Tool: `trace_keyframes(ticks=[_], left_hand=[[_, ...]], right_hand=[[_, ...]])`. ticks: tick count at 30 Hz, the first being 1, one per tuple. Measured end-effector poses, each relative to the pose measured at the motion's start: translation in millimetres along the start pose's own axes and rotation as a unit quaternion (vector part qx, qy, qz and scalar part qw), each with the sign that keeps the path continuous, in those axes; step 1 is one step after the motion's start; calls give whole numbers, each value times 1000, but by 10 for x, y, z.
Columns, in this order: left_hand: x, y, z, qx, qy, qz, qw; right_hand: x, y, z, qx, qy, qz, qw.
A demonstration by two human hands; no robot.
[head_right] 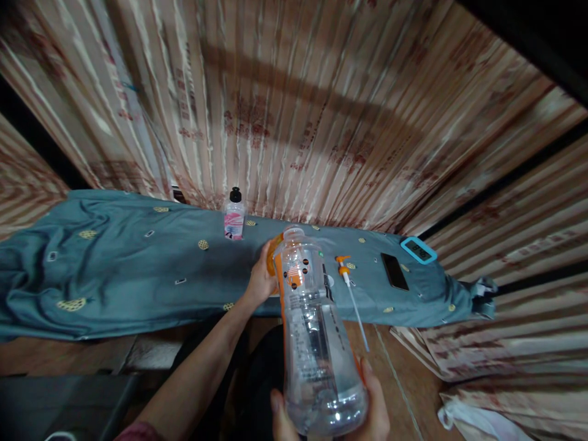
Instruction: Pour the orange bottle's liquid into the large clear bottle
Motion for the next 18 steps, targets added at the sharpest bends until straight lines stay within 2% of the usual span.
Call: trace_keyframes(ticks=[5,9,14,18], left_hand=[[20,-1,-2,0,8,-7,1000],[9,3,-1,2,14,-19,1000],[-6,14,7,1,10,-27,1000],[7,12,14,5,13,-22,1000]], right_hand=[[-242,29,80,11,-66,-10,998],[-257,37,95,20,-54,3,998],[-264,40,80,17,-74,-17,997],[-191,35,50,19,-34,-3,999]])
Point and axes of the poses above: each hand's wrist, its own z-axis towards the middle knuckle, its own y-axis out of the palm, x = y × z, the point moved 6 cm from there along z, towards the middle knuckle, and after that the axes turned 4 degrees about -x, right-handed, at the moved point
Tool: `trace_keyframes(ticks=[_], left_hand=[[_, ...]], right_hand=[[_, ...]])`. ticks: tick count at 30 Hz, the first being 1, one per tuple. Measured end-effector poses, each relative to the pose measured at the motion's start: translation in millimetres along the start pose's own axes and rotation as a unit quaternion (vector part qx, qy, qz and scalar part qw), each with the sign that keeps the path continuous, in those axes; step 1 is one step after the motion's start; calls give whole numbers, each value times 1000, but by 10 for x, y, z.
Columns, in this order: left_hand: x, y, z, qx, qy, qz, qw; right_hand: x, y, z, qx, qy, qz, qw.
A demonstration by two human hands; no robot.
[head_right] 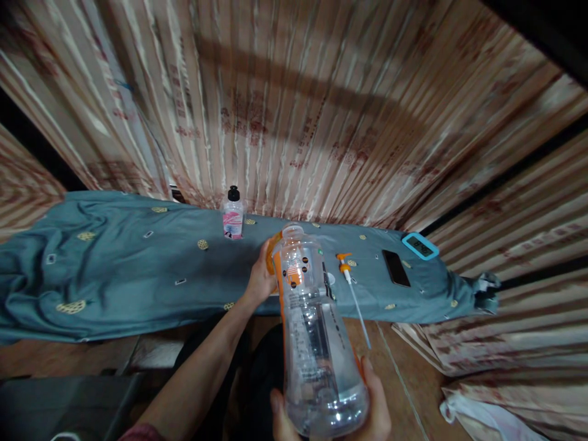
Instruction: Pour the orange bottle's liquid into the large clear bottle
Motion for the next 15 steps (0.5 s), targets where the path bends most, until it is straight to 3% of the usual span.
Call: trace_keyframes(ticks=[9,15], left_hand=[[-10,-5,-7,-7,-14,9,1000],[1,-9,-13,-6,-8,15,1000]], right_hand=[[79,-25,-45,8,32,0,999],[208,-60,-74,-13,18,-23,999]])
Point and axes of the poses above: each hand's wrist, its own z-axis towards the middle knuckle, its own y-axis out of the palm, x = y × z, the point moved 6 cm from there along z, towards the middle knuckle, and after that the axes turned 4 degrees about -x, right-handed, at the moved point
